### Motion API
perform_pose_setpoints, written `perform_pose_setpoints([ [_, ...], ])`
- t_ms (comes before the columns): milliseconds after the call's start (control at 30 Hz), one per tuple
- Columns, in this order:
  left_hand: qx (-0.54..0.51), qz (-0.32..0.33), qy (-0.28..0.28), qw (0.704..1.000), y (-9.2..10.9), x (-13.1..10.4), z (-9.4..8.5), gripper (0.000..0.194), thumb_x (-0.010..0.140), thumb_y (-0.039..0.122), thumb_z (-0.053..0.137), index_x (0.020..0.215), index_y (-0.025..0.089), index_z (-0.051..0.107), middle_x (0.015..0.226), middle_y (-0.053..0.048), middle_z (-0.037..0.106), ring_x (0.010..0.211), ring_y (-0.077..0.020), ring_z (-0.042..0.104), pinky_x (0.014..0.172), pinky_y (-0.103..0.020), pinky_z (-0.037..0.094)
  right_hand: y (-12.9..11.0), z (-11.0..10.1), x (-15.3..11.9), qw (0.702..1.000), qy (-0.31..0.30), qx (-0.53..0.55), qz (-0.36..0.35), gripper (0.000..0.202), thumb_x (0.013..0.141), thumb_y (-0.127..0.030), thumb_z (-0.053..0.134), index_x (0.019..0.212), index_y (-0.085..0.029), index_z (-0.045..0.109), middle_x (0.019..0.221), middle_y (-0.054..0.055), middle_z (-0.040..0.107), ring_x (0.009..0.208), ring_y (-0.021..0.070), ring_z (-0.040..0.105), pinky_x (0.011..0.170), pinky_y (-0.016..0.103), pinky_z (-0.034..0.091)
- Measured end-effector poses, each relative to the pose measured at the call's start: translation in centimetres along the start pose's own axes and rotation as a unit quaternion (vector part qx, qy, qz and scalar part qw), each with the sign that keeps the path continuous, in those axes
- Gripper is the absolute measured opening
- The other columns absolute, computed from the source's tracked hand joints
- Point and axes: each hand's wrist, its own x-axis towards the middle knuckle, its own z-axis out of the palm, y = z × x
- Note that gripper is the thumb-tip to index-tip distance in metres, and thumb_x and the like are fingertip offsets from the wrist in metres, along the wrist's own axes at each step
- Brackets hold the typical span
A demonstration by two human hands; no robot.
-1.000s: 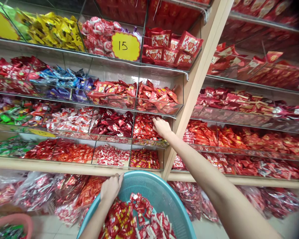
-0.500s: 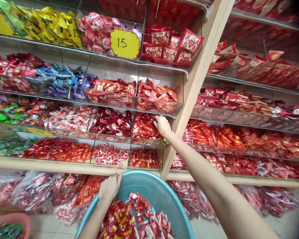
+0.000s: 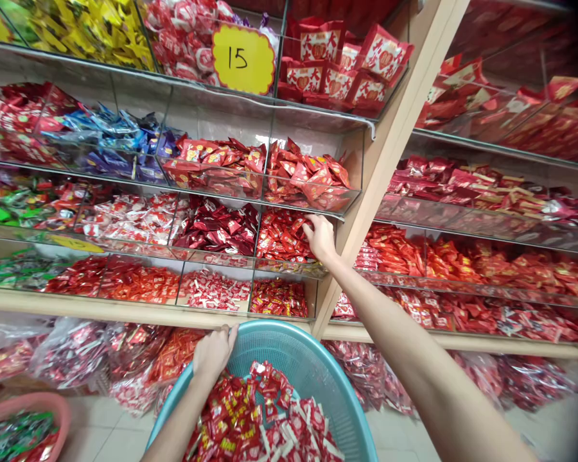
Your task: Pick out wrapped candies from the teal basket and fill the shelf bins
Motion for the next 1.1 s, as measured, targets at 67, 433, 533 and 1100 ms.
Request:
perform_pose_setpoints([
  [67,0.006,0.0,0.003,1.0,0.0,0.0,0.1,0.057,0.089,0.049,0.013,0.097,0.017,0.06,0.078,-0.013,0.068,0.075,-0.0266,0.066,0.065,-0.036,0.046,0.2,0.3,-0.2,0.999,0.021,0.027,0.01,0.03,0.081,-0.021,0.046,0.105,-0.012,0.061,0.092,0.011,0.059,0.083,0.0192,0.055,0.08,0.031,0.042],
  [433,0.009,-0.005,-0.004,1.0,0.0,0.0,0.0,0.058,0.088,0.051,0.014,0.099,0.017,0.06,0.081,-0.013,0.068,0.076,-0.0251,0.065,0.067,-0.034,0.046,-0.5,-1.3,-1.7,0.99,0.048,0.134,0.001,0.028,0.081,-0.026,0.05,0.105,-0.015,0.062,0.088,0.006,0.059,0.071,0.0148,0.056,0.072,0.031,0.047],
  [533,0.008,-0.008,-0.005,1.0,0.1,-0.1,-0.1,0.058,0.088,0.051,0.014,0.099,0.017,0.06,0.081,-0.014,0.068,0.077,-0.0246,0.065,0.069,-0.034,0.046,-1.5,-3.1,-3.6,0.983,0.026,0.18,0.016,0.03,0.082,-0.03,0.05,0.107,-0.018,0.061,0.091,0.006,0.058,0.064,0.012,0.055,0.062,0.029,0.049],
  [1100,0.009,-0.011,-0.015,1.0,0.3,-0.2,-0.4,0.061,0.088,0.052,0.012,0.099,0.017,0.06,0.084,-0.014,0.068,0.077,-0.0262,0.065,0.068,-0.035,0.045,-2.1,3.4,-28.5,0.919,-0.31,0.239,0.046,0.026,0.088,-0.025,0.044,0.11,-0.023,0.059,0.097,0.006,0.059,0.089,0.0156,0.057,0.08,0.029,0.047],
])
